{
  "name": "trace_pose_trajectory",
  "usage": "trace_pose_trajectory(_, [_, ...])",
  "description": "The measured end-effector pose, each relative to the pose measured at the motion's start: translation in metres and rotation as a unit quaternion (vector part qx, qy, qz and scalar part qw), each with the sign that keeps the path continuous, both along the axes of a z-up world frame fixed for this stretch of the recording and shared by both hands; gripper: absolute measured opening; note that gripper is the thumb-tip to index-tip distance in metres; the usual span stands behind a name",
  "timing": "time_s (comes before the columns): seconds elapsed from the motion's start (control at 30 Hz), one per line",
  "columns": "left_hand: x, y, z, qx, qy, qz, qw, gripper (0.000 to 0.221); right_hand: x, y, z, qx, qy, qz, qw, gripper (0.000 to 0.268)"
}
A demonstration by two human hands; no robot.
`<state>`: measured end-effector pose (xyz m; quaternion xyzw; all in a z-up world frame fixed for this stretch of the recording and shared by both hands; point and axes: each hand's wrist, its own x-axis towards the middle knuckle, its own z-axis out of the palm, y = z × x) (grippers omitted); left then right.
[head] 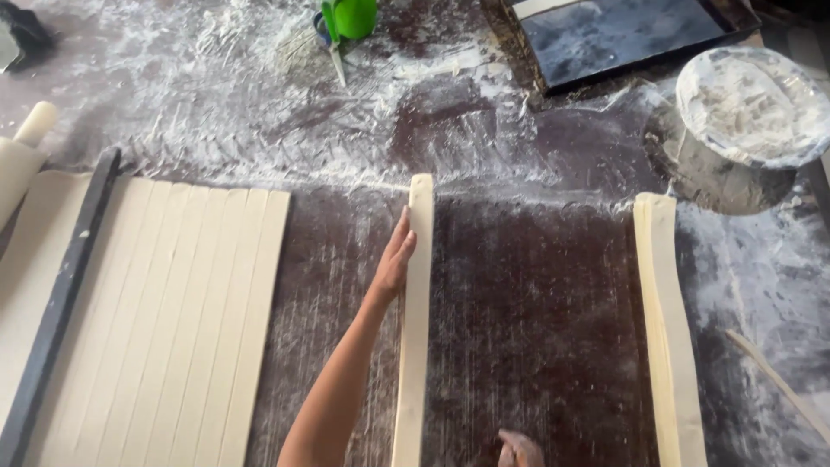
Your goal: The person lifts and separates cut strips of dough from a large flattened dough sheet on a floured wooden board, pulling each strip free and laying it aside while another worker cuts the sheet into strips with a dough scraper. The person continues separating strips along the sheet and repositioning the board.
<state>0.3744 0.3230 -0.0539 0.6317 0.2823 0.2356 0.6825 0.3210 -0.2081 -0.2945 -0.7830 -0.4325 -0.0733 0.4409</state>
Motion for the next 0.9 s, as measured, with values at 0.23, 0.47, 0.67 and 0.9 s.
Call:
trace_pose_trajectory(0.23, [-0.129, -0.121, 0.029, -0.052, -0.046, -0.049, 0.996, 0.072, 0.000, 0.097, 0.210, -0.172, 0.259, -0.178, 0.934, 0.040])
trace_pose_trajectory(0.47, [-0.308, -0.263, 0.019, -0.034, -0.067, -0.112, 0.991, 0.075, -0.016, 0.124, 0.260, -0.160, 0.177, -0.177, 0.955, 0.036])
trace_pose_trajectory(0.67, [-0.458, -0.305, -0.051, -0.423, 0.106, -0.200, 0.877, 0.075, -0.019, 0.131, 0.248, -0.098, 0.112, -0.172, 0.974, 0.026])
trace_pose_trajectory(0.9, [-0.603, -0.039, 0.011, -0.156, 0.504, -0.090, 0.845, 0.117, -0.064, 0.267, 0.266, 0.054, 0.385, -0.065, 0.919, 0.028])
